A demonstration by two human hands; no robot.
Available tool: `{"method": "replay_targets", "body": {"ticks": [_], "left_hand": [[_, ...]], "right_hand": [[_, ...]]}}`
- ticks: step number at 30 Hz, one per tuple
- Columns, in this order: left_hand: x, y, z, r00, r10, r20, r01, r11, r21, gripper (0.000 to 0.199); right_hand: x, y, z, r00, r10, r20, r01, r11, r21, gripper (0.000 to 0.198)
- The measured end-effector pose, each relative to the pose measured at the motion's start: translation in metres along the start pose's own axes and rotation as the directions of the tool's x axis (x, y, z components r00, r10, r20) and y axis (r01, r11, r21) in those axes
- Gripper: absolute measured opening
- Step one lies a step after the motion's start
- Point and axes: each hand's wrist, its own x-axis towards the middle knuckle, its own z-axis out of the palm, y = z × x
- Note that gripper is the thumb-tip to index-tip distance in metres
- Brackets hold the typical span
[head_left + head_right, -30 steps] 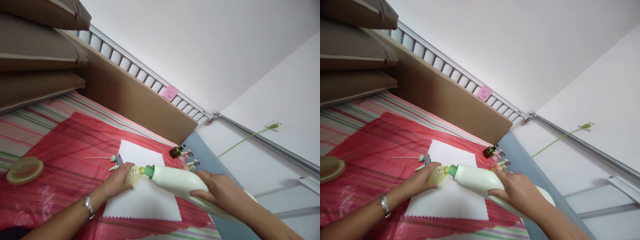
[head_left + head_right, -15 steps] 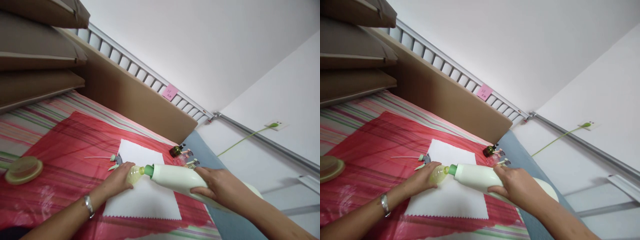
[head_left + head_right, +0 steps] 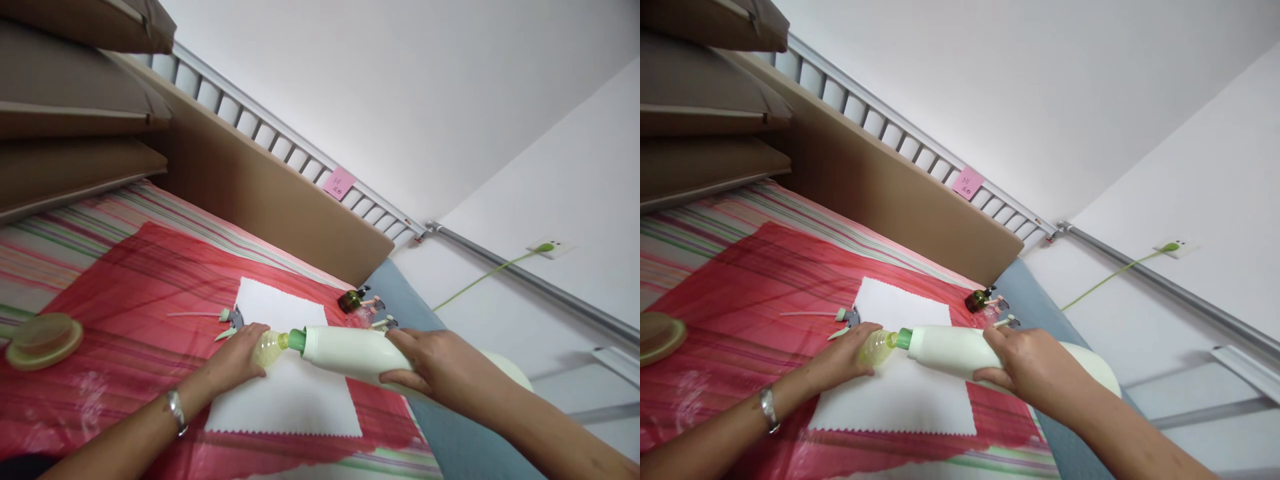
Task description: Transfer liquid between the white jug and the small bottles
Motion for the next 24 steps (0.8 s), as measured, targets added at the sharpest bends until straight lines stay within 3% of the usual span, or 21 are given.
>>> {"method": "replay_targets", "body": {"ticks": [24], "left_hand": [[0.0000, 0.0008, 0.0003, 1.000, 0.002, -0.002, -0.002, 1.000, -0.002, 0.069]], "right_hand": [[0.0063, -0.0003, -0.0101, 0.998, -0.054, -0.021, 0.053, 0.997, -0.061, 0.035]]}}
